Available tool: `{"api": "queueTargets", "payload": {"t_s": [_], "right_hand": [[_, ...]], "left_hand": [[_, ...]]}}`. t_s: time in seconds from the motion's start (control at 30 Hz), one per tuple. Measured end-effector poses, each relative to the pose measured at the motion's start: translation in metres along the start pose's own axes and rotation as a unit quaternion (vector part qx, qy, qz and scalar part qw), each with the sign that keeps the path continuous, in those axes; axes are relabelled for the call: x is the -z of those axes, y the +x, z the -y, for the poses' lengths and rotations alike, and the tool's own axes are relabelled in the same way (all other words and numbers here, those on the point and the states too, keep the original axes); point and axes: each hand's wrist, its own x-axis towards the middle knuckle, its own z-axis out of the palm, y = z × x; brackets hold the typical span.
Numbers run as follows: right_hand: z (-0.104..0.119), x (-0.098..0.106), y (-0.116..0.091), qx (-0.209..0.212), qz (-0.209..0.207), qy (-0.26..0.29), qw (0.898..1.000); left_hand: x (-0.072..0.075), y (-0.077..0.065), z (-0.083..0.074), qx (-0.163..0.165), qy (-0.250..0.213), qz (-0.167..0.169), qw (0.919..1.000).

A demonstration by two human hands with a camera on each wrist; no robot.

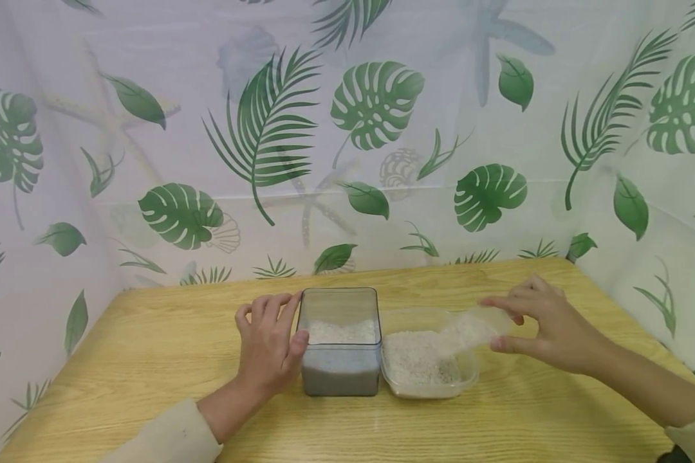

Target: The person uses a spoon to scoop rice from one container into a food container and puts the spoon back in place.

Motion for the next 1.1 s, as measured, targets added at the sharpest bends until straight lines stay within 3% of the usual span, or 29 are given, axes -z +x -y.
{"api": "queueTargets", "payload": {"t_s": [0.43, 0.63, 0.8, 0.97, 1.1], "right_hand": [[0.0, 0.0, 0.0, 0.019, 0.016, -0.002, 1.0], [-0.001, 0.003, 0.003, 0.041, 0.013, -0.027, 0.999], [-0.001, 0.008, 0.012, 0.107, 0.012, -0.074, 0.991], [0.005, 0.015, 0.029, 0.195, 0.001, -0.126, 0.973], [0.014, 0.019, 0.042, 0.232, -0.015, -0.147, 0.962]], "left_hand": [[0.0, 0.001, 0.001, 0.0, -0.007, 0.001, 1.0], [-0.001, 0.0, 0.002, 0.002, -0.013, 0.004, 0.9999], [-0.001, 0.0, 0.002, 0.003, -0.02, 0.001, 0.9998], [-0.001, 0.0, 0.002, 0.003, -0.025, -0.002, 0.9997], [0.0, 0.0, 0.002, 0.004, -0.027, -0.001, 0.9996]]}}
